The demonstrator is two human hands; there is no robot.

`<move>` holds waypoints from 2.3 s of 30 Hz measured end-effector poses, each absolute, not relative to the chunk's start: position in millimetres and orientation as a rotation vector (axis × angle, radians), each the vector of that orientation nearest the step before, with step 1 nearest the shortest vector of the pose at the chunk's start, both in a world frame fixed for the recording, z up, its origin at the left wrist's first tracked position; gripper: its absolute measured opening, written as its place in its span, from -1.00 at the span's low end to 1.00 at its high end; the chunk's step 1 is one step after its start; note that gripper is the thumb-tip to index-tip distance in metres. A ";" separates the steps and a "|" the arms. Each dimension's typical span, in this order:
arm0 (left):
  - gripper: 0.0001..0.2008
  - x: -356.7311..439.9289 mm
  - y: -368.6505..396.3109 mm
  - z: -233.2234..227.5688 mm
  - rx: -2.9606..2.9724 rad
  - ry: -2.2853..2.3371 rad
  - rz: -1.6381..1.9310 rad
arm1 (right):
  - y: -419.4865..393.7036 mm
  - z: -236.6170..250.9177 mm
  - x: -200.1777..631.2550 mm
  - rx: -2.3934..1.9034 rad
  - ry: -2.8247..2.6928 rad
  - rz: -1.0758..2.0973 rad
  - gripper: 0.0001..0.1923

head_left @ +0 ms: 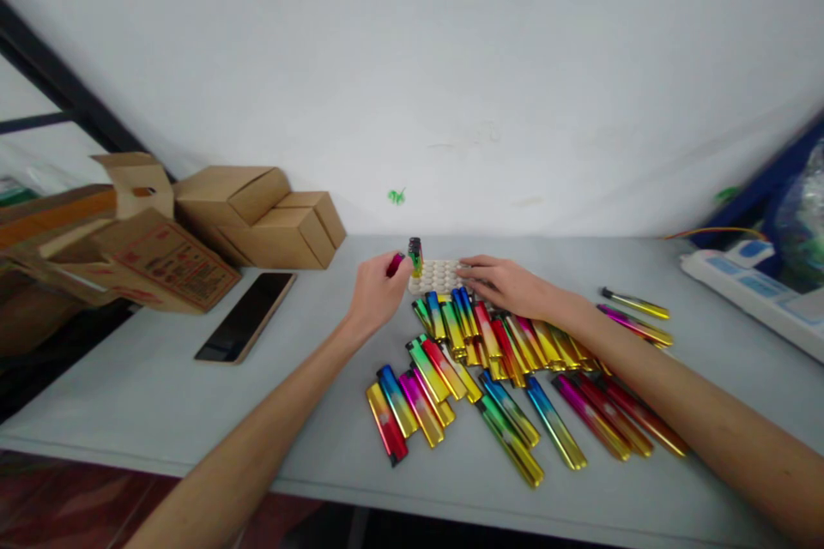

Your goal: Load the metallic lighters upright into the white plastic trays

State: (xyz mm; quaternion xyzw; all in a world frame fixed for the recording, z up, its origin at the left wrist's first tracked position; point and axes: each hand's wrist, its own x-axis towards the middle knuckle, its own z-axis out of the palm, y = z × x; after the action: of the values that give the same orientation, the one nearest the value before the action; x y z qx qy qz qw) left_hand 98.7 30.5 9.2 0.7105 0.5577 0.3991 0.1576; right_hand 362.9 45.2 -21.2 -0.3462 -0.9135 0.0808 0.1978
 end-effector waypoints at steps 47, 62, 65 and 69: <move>-0.61 66.6 58.2 -2.5 1.617 1.100 1.248 | 46.1 -24.1 362.8 -0.929 -2.512 0.269 -0.61; -0.63 67.6 60.2 -9.6 1.853 1.167 1.159 | 46.7 -24.2 363.3 -0.934 -2.521 0.252 -0.63; -0.63 68.2 61.9 -12.6 1.856 1.180 1.140 | 44.4 -20.6 362.8 -0.948 -2.539 0.231 -0.62; -0.60 62.3 63.2 -3.7 1.860 1.243 1.059 | 41.9 -16.8 361.9 -0.965 -2.561 0.235 -0.61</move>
State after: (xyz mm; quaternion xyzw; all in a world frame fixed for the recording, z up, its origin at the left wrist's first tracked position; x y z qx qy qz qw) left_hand 62.3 63.2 -3.7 0.7102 0.4745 0.4043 0.3272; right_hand 361.9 41.9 -16.8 -0.3444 -0.9143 0.0838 0.1962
